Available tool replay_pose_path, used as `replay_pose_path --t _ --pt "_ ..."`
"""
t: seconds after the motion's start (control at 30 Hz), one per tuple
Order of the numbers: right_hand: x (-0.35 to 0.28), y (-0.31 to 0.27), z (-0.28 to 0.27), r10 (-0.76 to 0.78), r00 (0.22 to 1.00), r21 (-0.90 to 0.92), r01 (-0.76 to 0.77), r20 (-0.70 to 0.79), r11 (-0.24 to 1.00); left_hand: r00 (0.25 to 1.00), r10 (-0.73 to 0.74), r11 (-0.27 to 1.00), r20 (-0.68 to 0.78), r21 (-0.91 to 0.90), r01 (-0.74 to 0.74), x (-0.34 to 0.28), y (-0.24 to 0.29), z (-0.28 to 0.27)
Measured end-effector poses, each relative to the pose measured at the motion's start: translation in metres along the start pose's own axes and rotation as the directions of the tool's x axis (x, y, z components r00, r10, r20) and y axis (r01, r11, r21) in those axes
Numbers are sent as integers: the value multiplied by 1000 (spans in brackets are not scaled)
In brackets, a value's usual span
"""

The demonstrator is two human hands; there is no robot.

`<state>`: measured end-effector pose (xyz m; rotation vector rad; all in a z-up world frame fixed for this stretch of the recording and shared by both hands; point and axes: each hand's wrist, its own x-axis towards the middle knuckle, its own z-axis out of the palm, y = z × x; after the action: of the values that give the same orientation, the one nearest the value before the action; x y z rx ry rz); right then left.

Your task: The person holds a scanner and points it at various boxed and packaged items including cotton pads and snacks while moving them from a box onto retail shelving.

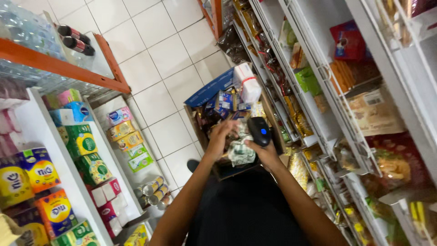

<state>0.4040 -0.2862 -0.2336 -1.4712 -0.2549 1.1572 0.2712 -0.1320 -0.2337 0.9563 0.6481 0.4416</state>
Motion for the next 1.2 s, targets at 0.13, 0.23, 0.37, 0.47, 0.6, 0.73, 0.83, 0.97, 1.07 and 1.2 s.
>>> replay_pose_path --t 0.13,0.23,0.37,0.47,0.6,0.73,0.83,0.97,1.07,1.2 --pt "-3 -3 -39 -95 987 124 111 -133 986 904 425 545 -48 811 -213 53 20 55" --pt "-10 -5 -56 -24 983 227 66 -184 972 942 316 187 112 966 -178 81 49 89" --pt "-20 -16 -66 0 988 315 50 -155 948 996 -34 260 -81 962 87 107 72 102" --pt "-23 -26 -67 -25 989 318 71 -146 946 962 272 302 -36 952 -50 96 62 87" --pt "-23 -36 -69 -98 986 252 129 -133 959 839 543 419 -36 878 -234 59 48 49" --pt "-23 -30 -68 -237 962 96 251 -136 963 912 338 815 -233 556 -160 -3 48 26" --pt "-22 -21 -50 -175 951 -19 176 -254 984 966 115 976 -230 206 -67 -38 45 25" --pt "-39 -19 -8 -115 983 -251 76 -145 965 968 179 971 -175 187 -146 -60 31 30" --pt "-61 -36 12 -162 987 -327 150 -10 933 975 203 925 -90 344 -161 -78 31 32" --pt "-79 -68 14 -205 976 -405 218 75 888 988 8 974 -152 226 27 -108 54 19"
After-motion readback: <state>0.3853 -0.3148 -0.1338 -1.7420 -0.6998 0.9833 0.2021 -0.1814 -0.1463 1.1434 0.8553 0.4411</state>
